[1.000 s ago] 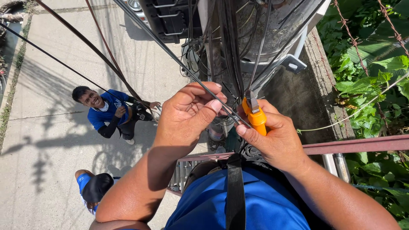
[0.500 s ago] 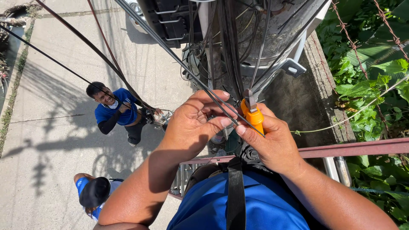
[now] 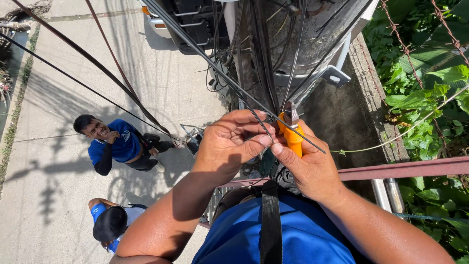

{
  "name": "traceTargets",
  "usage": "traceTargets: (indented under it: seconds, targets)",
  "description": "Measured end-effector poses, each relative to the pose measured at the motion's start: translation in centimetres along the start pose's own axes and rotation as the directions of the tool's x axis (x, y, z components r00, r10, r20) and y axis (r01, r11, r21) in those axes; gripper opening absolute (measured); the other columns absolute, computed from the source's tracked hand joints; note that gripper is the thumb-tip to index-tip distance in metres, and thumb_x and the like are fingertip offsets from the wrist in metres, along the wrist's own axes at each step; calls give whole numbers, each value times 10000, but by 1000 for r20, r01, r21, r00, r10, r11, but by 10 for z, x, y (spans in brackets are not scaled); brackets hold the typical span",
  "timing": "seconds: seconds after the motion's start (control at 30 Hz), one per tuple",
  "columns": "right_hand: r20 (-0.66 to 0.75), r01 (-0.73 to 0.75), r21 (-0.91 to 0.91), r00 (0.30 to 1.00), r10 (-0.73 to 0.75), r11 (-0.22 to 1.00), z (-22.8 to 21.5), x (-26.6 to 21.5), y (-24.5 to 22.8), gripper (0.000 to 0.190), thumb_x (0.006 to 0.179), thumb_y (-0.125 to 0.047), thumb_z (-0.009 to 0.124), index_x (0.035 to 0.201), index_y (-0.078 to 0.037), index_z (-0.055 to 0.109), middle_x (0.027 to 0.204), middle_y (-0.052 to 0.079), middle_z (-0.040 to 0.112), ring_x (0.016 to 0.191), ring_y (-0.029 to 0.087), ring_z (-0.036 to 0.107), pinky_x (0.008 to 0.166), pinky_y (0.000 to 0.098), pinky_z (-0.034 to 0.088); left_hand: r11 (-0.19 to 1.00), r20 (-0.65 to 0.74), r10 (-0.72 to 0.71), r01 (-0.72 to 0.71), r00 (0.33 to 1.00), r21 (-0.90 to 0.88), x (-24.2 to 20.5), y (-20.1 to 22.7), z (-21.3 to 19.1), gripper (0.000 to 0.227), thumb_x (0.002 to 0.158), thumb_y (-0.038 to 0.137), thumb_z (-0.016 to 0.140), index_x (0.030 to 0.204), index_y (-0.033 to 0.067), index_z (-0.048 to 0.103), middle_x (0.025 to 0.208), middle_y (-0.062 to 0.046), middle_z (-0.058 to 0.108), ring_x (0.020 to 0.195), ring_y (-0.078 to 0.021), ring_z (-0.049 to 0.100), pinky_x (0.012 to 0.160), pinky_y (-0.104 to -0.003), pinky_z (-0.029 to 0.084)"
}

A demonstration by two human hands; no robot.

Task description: The recorder is manipulating and cutting wires on a utility pole while using a pair of wire cutters.

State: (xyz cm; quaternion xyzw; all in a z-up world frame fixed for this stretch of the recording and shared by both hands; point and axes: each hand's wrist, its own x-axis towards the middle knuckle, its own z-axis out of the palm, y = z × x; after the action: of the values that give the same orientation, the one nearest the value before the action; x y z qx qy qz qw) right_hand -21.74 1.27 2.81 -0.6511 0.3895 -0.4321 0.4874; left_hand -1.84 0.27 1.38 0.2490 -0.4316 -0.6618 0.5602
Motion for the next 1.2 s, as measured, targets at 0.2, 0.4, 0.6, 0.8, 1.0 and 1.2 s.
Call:
traceTargets:
  seconds: [0.2, 0.4, 0.6, 0.8, 1.0, 1.2]
  targets:
    - [-11, 74, -16, 997, -74, 997, -2, -4, 6, 278, 963, -143, 715, 1193, 9, 683, 1261, 54, 583, 1113, 144, 625, 975, 296, 532, 999, -10, 30, -29, 1000, 35, 0, -2, 0, 382, 934, -36, 717, 1297, -45, 599, 1122, -156, 731, 1055, -196, 719, 974, -338, 585]
    - [-35, 135, -270, 988, -150, 953, -4, -3, 4, 200, 892, -92, 787, 1052, 15, 737, 1273, 80, 628, 1187, 181, 622, 990, 305, 523, 994, -47, 101, -98, 994, 58, 3, -18, -5, 336, 945, -19, 741, 1256, -67, 623, 1117, -141, 728, 1066, -188, 701, 994, -341, 571]
    - [-52, 126, -199, 989, -139, 972, -4, -3, 5, 218, 936, -97, 743, 1131, 0, 733, 1258, 76, 629, 1146, 166, 640, 990, 303, 525, 988, -14, 121, -119, 993, 103, 1, -16, 2, 255, 980, -4, 704, 1224, -52, 646, 1131, -122, 724, 1104, -174, 690, 1038, -334, 560]
    - [-87, 73, -174, 992, -89, 982, -8, 1, 3, 231, 903, -116, 758, 1101, 2, 734, 1240, 81, 629, 1118, 177, 630, 964, 306, 516, 915, 43, 303, -303, 952, 267, 3, -16, 1, 174, 1020, -18, 682, 1184, -70, 659, 1225, -132, 684, 1235, -188, 652, 1131, -341, 521]
    - [-109, 90, -306, 986, -128, 948, -14, 6, -1, 183, 880, -148, 783, 1006, -19, 753, 1227, 65, 664, 1132, 182, 657, 931, 311, 542, 891, -55, 302, -262, 952, 371, 11, -2, 14, 293, 989, 6, 694, 1268, -70, 646, 1109, -121, 716, 1044, -147, 684, 971, -297, 565]
    - [-93, 111, -318, 985, -148, 942, -3, 11, 3, 201, 891, -159, 782, 1056, -48, 753, 1201, 58, 655, 1097, 183, 657, 929, 311, 539, 899, -182, 354, -281, 917, 335, 12, -28, 7, 208, 988, -14, 690, 1181, -90, 666, 1087, -124, 735, 1005, -148, 706, 937, -292, 584]
